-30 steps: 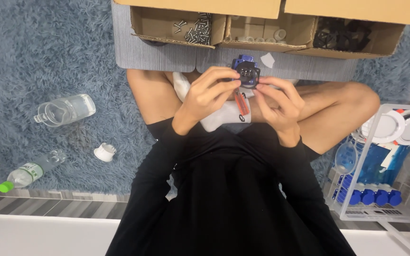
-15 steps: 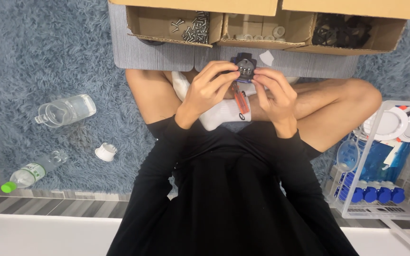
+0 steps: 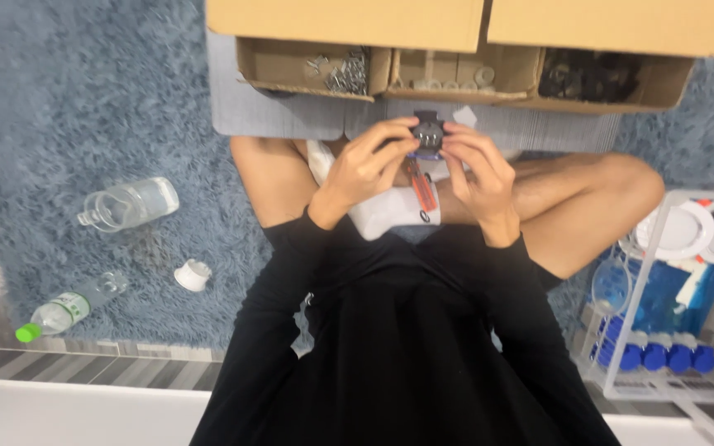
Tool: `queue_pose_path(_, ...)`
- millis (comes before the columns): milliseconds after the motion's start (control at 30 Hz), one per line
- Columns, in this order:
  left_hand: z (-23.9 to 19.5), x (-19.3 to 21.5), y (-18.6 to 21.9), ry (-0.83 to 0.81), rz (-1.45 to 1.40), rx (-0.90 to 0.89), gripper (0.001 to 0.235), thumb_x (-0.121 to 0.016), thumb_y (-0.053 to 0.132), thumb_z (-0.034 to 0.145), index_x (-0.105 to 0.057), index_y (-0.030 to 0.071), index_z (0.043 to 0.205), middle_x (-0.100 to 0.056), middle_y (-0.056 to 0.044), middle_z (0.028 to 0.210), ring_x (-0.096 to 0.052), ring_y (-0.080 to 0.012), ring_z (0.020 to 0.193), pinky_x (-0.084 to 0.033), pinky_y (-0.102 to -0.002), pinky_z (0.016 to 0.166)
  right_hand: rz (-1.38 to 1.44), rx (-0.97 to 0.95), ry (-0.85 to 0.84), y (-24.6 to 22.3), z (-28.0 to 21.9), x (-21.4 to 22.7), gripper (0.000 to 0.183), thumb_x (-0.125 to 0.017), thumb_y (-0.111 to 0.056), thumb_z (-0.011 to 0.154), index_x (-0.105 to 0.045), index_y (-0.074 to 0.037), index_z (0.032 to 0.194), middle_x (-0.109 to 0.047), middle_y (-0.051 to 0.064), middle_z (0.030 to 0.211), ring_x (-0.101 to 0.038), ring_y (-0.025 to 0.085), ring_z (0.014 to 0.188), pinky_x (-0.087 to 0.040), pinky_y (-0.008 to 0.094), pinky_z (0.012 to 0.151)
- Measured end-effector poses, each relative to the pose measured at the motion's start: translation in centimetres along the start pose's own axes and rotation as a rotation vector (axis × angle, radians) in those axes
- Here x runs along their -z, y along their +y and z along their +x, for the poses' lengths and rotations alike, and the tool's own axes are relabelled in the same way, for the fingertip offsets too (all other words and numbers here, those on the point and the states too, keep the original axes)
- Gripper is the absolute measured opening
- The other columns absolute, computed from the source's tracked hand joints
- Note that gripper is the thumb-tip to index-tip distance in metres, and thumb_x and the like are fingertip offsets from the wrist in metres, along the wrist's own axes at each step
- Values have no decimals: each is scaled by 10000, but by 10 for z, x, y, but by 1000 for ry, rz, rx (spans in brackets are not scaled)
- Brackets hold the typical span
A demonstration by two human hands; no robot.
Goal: The person sits on a rug and assembles small electrical components by inserting a black circular part into a white square housing, then securing a blue cover with a screwdriver. The person repeats this process with multiple units, retrieving parts from nearby cardboard boxes.
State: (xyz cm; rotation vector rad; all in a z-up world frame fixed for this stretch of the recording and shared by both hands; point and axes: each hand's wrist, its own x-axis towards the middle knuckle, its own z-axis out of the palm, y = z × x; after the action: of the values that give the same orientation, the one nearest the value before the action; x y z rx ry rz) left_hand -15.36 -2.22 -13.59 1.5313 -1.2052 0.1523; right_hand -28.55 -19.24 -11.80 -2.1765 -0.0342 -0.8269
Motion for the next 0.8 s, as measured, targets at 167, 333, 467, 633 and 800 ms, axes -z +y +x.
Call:
queue_pose_path(167, -3, 1, 4, -7, -2, 43, 78, -740, -33, 1014, -783, -18, 1078, -750, -147, 1082, -787, -378, 1075, -672, -418, 901, 3, -6, -21, 2, -2, 1, 76, -797, 122, 1015, -769, 115, 1086, -766, 227, 1082, -783, 466, 1068, -652, 505, 907)
queue_pose_path(333, -4, 3, 7, -18, -20, 65, 72, -749, -52, 997, -775, -22, 1058, -749, -152, 1107, -790, -381, 1095, -672, -424, 911, 4, -5, -49, 2, -4, 5, 55, -786, 102, 1024, -758, 102, 1071, -752, 225, 1098, -774, 469, 1101, -644, 503, 913)
queue_pose_path(467, -9, 4, 7, -51, -45, 104, 95, -753, -43, 989, -795, 18, 1048, -752, -129, 1148, -793, -362, 1112, -671, -420, 931, 24, -98, -101, 7, -10, 9, 48, -787, 66, 1023, -786, 50, 1068, -756, 189, 1157, -775, 431, 1176, -645, 481, 976)
queue_pose_path(633, -6, 11, 8, -94, -45, 129, 118, -755, -38, 981, -811, 52, 1033, -756, -113, 1193, -791, -337, 1146, -667, -410, 963, 48, -116, -150, 5, -6, 14, 50, -761, 74, 1026, -790, 53, 1059, -746, 202, 1187, -759, 437, 1223, -640, 486, 1008)
queue_pose_path(800, 4, 21, 17, -159, -68, 158, 99, -737, -52, 996, -792, 26, 1024, -749, -142, 1238, -779, -363, 1169, -662, -430, 979, 11, -103, -208, 7, -5, 18, 73, -761, 59, 1018, -795, 39, 1079, -733, 193, 1219, -746, 425, 1260, -632, 486, 1047)
